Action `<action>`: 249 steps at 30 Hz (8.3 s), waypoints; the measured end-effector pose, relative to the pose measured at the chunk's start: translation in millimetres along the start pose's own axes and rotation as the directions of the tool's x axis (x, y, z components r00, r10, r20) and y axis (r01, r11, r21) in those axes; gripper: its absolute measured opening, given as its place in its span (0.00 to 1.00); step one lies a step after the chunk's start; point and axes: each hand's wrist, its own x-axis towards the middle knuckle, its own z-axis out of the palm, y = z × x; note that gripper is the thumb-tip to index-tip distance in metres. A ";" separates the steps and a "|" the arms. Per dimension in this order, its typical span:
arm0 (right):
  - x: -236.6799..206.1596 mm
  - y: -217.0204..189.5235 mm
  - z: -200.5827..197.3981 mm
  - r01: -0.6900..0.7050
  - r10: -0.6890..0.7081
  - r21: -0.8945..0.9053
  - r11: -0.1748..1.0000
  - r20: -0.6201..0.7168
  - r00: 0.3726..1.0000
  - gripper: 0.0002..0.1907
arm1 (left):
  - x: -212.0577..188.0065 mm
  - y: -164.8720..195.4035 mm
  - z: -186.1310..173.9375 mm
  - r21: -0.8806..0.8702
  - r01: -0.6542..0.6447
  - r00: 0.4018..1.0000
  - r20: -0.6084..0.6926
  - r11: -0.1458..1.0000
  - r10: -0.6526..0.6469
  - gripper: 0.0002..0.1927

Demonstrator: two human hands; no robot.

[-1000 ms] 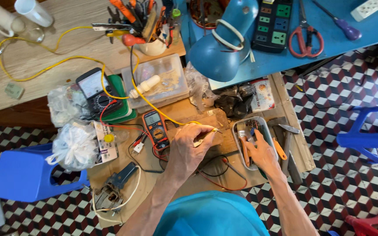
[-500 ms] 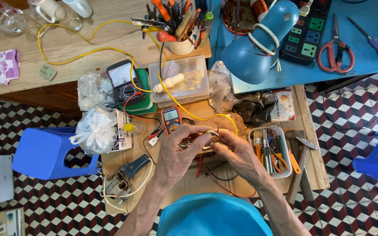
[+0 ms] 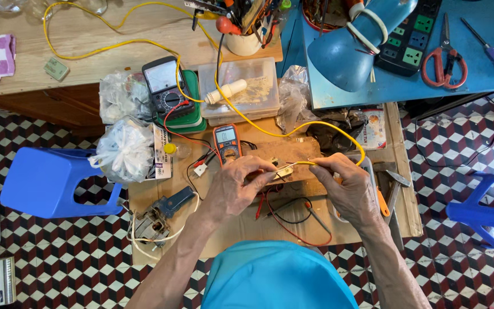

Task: The person works at a cluttered workbench rewiring a power plug attached to a yellow cable. They strip the cable end with pliers, separate the conductors, attach them to the plug terminals, and reassemble the plug body, handling the multimeter and small parts on the bench along the way.

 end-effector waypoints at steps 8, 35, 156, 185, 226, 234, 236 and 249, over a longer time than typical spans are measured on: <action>0.6 4.8 -1.5 0.028 -0.017 -0.071 0.997 0.151 0.988 0.15 | -2.4 -24.5 19.3 -0.225 0.357 0.930 0.176 0.907 -0.322 0.11; 38.2 71.7 22.8 0.250 -0.208 -0.071 0.966 0.364 0.908 0.07 | -14.5 -59.4 60.5 -0.145 0.174 0.985 0.020 0.974 -0.173 0.09; -19.7 68.8 -1.7 -0.488 0.458 0.762 0.425 0.284 0.842 0.13 | 24.0 -45.0 173.4 -0.912 0.203 0.957 0.108 0.357 -0.268 0.24; 82.2 87.6 -32.2 -0.478 0.267 0.231 0.847 0.593 0.759 0.09 | 89.0 -66.8 139.8 -0.766 0.354 0.934 0.260 0.536 -0.244 0.16; -60.2 128.0 41.9 -0.510 0.566 0.501 0.699 0.048 0.823 0.18 | -50.4 -109.6 48.5 -0.986 0.152 0.777 0.078 0.067 -0.625 0.22; -87.7 257.9 -10.9 -0.409 0.615 0.508 0.758 -0.348 0.708 0.20 | -23.5 -83.7 66.3 -0.981 0.193 0.814 0.152 0.013 -0.561 0.21; -80.8 261.7 -13.3 -0.396 0.499 0.318 0.861 -0.383 0.777 0.26 | -18.7 -79.9 71.2 -0.978 0.207 0.820 0.169 0.008 -0.547 0.19; 28.2 154.7 24.9 -0.433 0.448 0.134 0.891 -0.108 0.888 0.15 | 4.6 -69.0 69.2 -0.983 0.177 0.777 0.108 0.051 -0.620 0.21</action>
